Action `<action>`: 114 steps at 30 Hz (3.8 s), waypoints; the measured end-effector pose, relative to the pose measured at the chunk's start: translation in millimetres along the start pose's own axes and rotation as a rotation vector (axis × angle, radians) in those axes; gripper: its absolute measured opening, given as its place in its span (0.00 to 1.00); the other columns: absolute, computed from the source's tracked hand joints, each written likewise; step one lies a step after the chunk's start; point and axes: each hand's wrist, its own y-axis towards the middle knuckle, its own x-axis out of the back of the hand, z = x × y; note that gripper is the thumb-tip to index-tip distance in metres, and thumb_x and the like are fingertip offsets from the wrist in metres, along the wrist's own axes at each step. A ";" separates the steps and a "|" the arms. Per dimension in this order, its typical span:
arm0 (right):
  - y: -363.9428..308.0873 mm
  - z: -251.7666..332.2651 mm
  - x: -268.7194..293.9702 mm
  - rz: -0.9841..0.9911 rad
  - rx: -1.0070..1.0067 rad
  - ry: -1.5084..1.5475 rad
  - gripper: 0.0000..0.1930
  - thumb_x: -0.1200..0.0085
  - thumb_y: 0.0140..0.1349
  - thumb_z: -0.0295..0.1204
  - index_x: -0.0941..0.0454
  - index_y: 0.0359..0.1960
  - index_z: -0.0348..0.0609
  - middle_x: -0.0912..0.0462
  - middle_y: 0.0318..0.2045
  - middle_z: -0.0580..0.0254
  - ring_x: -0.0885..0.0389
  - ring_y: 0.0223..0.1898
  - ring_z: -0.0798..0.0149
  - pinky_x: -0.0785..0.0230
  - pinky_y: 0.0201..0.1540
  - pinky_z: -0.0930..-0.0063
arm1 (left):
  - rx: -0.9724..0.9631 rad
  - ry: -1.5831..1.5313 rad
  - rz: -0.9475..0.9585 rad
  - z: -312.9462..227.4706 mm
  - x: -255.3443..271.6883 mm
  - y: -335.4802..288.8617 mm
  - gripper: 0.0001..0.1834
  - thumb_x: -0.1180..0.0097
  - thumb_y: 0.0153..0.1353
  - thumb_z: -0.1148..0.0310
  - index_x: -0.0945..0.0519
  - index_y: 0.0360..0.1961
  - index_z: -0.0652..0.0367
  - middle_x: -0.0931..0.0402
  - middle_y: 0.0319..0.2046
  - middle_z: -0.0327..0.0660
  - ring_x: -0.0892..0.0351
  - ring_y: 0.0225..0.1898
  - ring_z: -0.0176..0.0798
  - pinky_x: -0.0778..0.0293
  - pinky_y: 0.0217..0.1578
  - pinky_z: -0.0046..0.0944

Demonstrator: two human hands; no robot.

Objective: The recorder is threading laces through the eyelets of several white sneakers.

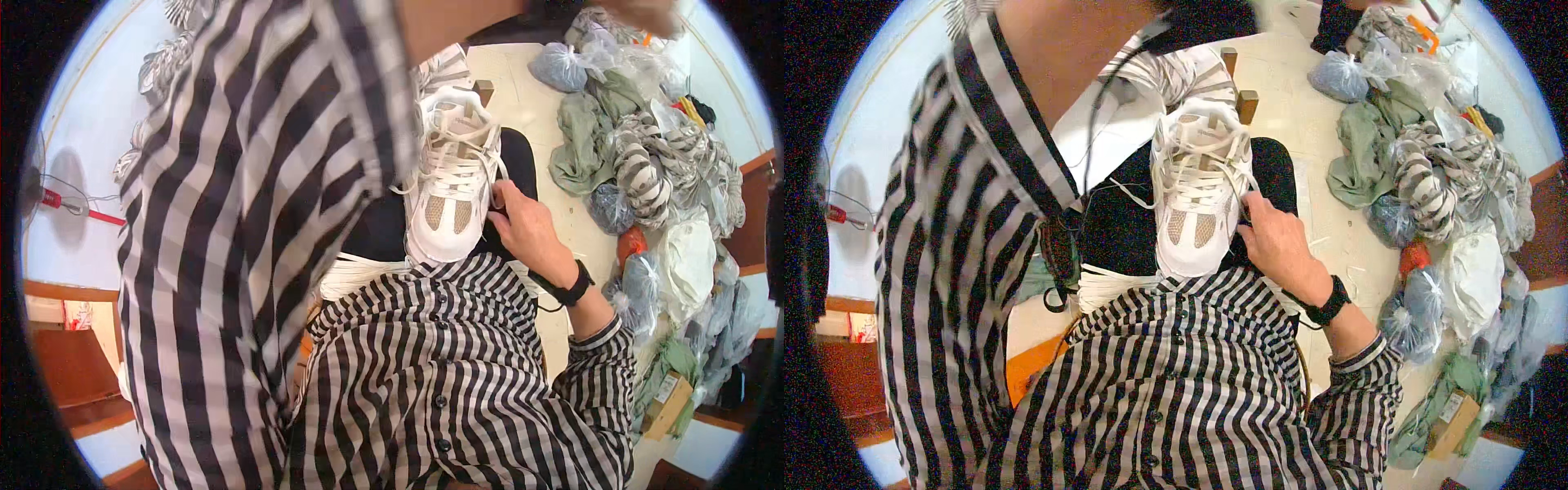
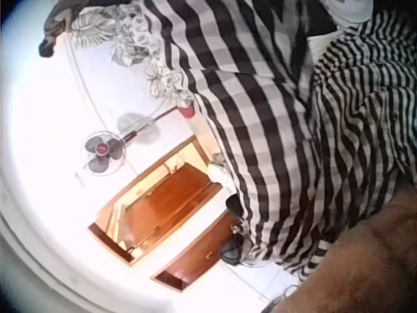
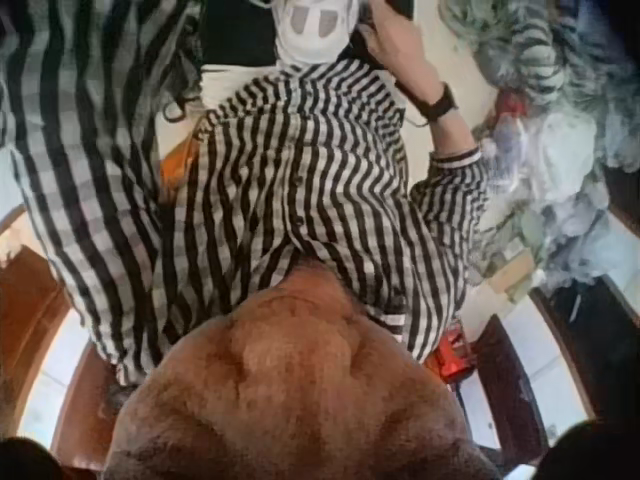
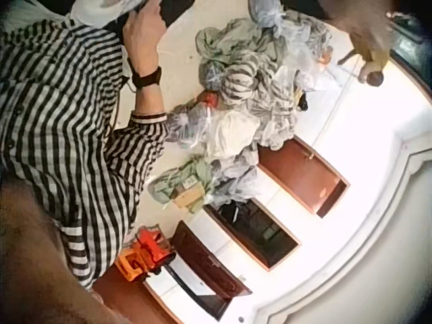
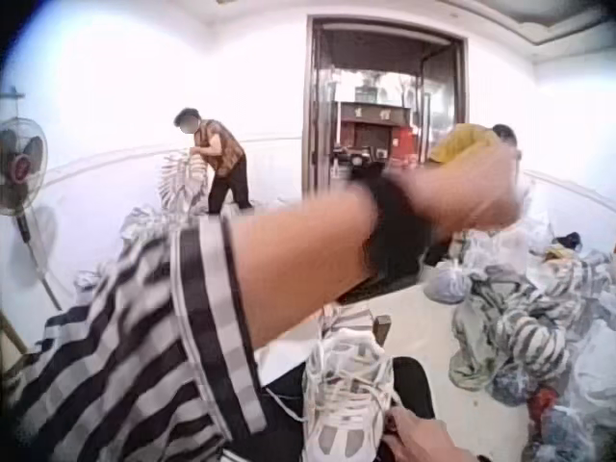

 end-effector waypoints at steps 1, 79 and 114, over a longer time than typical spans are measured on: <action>-2.2 -2.9 -4.7 -0.024 -0.018 0.004 0.17 0.42 0.55 0.21 0.32 0.45 0.40 0.20 0.35 0.50 0.20 0.33 0.43 0.28 0.34 0.56 | 0.052 -0.005 0.033 5.6 -9.7 -12.6 0.14 0.46 0.55 0.62 0.21 0.34 0.63 0.24 0.28 0.46 0.21 0.30 0.49 0.24 0.32 0.48; 64.8 9.8 14.3 -0.718 0.096 -0.003 0.10 0.44 0.58 0.24 0.32 0.22 0.41 0.31 0.15 0.55 0.30 0.14 0.59 0.40 0.19 0.68 | 1.155 -1.137 0.441 -2.2 82.9 -275.9 0.04 0.50 0.59 0.74 0.25 0.32 0.62 0.33 0.14 0.31 0.35 0.14 0.25 0.38 0.16 0.26; 74.1 20.0 11.4 -0.364 0.144 0.155 0.06 0.43 0.60 0.27 0.25 0.36 0.39 0.22 0.36 0.54 0.22 0.29 0.55 0.30 0.31 0.66 | 0.562 -0.218 0.056 -97.2 -30.5 -233.9 0.12 0.38 0.52 0.65 0.22 0.35 0.59 0.28 0.27 0.45 0.25 0.29 0.51 0.28 0.32 0.47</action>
